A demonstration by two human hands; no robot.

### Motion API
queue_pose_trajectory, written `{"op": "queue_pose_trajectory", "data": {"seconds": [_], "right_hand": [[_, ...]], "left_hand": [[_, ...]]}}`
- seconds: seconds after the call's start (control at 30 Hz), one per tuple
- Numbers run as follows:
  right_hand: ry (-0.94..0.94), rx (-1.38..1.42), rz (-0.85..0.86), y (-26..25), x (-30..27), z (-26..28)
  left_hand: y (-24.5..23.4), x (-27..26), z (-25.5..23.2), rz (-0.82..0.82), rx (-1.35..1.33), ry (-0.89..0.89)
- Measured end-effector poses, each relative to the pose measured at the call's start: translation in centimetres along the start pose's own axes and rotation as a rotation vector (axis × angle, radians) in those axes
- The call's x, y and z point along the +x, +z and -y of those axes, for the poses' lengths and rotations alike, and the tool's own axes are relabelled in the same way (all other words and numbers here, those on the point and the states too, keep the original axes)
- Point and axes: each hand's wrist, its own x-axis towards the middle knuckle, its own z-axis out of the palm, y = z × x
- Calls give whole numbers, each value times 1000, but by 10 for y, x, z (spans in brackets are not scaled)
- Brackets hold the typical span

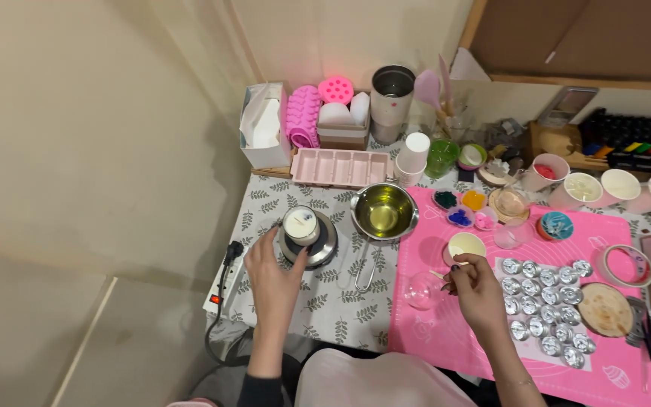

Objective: Preparing materials and assembly for candle making, including wicks and colored wax.

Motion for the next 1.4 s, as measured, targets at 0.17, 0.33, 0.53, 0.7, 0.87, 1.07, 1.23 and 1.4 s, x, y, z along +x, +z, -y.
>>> {"op": "queue_pose_trajectory", "data": {"seconds": [0.17,0.33,0.53,0.7,0.87,1.07,1.23,1.4], "right_hand": [[-7,-29,-10,12,-3,4],[-43,-107,-67,9,-5,4],[-27,-182,-86,8,-9,1],[-4,-174,-94,13,-11,7],[-16,-158,-64,20,-6,2],[-28,-148,-40,23,-9,3],[-18,-182,-47,21,-11,0],[-2,-202,-74,17,-12,5]], "left_hand": [[14,27,9,77,24,88],[29,37,22,17,152,119],[36,34,27,-38,135,136],[47,32,40,44,109,69],[39,34,33,125,38,53],[38,32,42,159,81,74],[32,29,41,104,17,108],[28,29,41,134,23,100]]}}
